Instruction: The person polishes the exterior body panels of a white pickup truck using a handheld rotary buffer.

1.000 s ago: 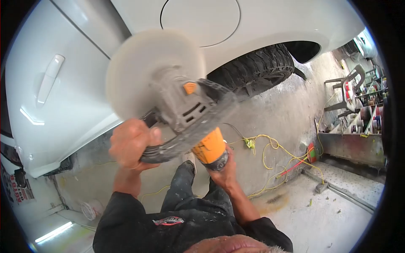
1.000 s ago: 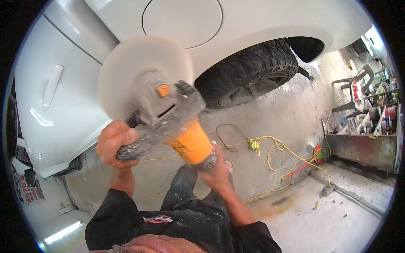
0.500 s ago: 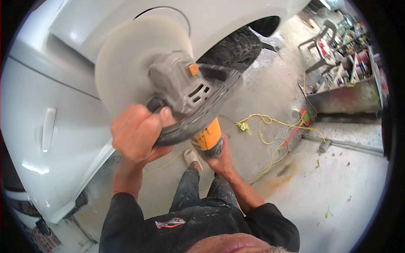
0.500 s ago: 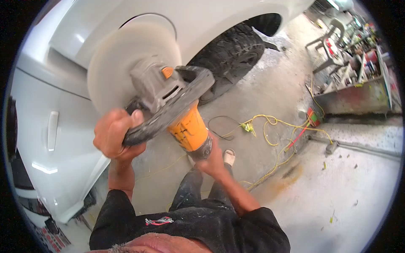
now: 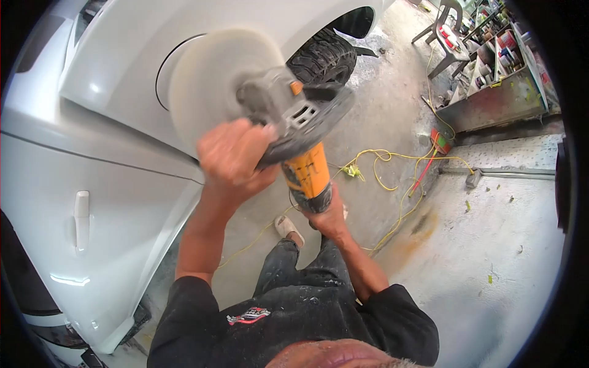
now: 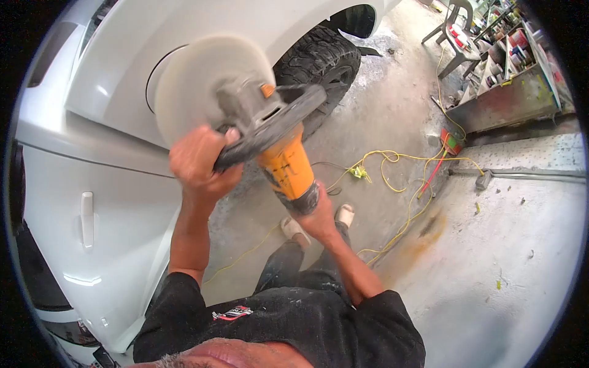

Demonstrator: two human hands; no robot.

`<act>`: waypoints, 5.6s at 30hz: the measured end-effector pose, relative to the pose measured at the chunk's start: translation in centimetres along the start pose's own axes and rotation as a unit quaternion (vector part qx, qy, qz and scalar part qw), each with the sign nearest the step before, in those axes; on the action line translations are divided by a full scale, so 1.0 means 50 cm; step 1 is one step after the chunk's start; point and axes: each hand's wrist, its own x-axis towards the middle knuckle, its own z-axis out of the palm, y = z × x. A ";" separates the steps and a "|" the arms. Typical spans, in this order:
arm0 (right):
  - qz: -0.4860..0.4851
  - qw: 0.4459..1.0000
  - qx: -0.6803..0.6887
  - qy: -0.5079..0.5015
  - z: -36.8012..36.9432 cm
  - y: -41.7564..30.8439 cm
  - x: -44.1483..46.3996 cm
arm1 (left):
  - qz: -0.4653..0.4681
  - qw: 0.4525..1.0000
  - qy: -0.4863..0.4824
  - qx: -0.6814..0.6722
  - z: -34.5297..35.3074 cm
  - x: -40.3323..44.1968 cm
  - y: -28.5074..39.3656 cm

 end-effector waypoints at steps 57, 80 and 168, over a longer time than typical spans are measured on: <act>0.046 0.986 0.158 -0.001 -0.243 0.121 0.278 | 0.053 0.991 -0.113 0.050 0.463 0.235 0.036; -0.021 0.999 0.012 0.027 -0.312 -0.016 0.284 | 0.033 0.996 0.072 0.036 0.301 0.276 0.007; -0.134 0.990 0.027 0.019 -0.472 -0.333 0.525 | 0.005 0.986 0.160 0.034 0.330 0.669 -0.050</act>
